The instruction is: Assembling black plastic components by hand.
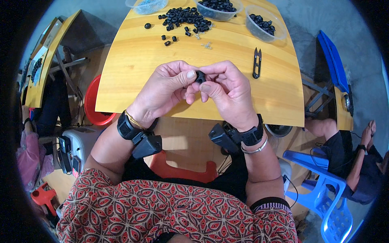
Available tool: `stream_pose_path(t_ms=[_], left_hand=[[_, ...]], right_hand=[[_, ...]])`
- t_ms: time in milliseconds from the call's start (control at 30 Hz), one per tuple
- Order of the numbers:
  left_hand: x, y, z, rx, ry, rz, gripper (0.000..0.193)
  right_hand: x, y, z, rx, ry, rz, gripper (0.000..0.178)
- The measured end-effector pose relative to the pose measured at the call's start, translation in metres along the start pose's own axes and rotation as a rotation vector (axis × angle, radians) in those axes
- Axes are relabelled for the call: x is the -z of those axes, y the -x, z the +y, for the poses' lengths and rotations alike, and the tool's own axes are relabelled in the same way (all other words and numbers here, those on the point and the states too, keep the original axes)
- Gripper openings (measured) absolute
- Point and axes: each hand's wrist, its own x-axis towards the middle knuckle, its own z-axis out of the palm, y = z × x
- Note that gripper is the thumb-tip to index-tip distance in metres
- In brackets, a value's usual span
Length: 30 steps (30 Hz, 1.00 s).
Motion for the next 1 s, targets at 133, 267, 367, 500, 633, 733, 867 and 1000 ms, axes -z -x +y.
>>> stream_pose_path(t_ms=[133,267,367,500,633,733,867,1000], left_hand=[[0.000,0.000,0.001,0.036,0.003,-0.053,0.013],[-0.004,0.000,0.002,0.053,-0.019,-0.035,0.013],[-0.003,-0.001,0.003,0.040,-0.064,-0.033,0.014],[-0.002,-0.002,0.000,0.021,-0.138,-0.005,0.016],[0.000,-0.002,-0.001,0.003,-0.180,0.026,0.015],[0.000,-0.002,-0.003,-0.024,-0.225,0.039,0.014],[0.000,-0.001,-0.005,-0.076,-0.304,0.061,0.013],[-0.002,0.000,-0.006,-0.075,-0.335,0.077,0.012]], right_hand=[[-0.001,0.000,0.000,0.016,0.011,-0.007,0.019],[0.003,0.001,0.001,-0.021,0.039,-0.014,0.019],[0.002,0.000,-0.001,0.002,0.084,0.001,0.017],[0.006,-0.002,-0.003,-0.109,0.027,0.027,0.012],[0.008,-0.001,-0.006,-0.210,0.052,0.017,0.012],[0.009,0.000,-0.005,-0.212,0.067,0.006,0.012],[0.009,0.000,-0.003,-0.186,-0.008,-0.007,0.011],[0.011,0.001,0.000,-0.182,-0.061,-0.026,0.011]])
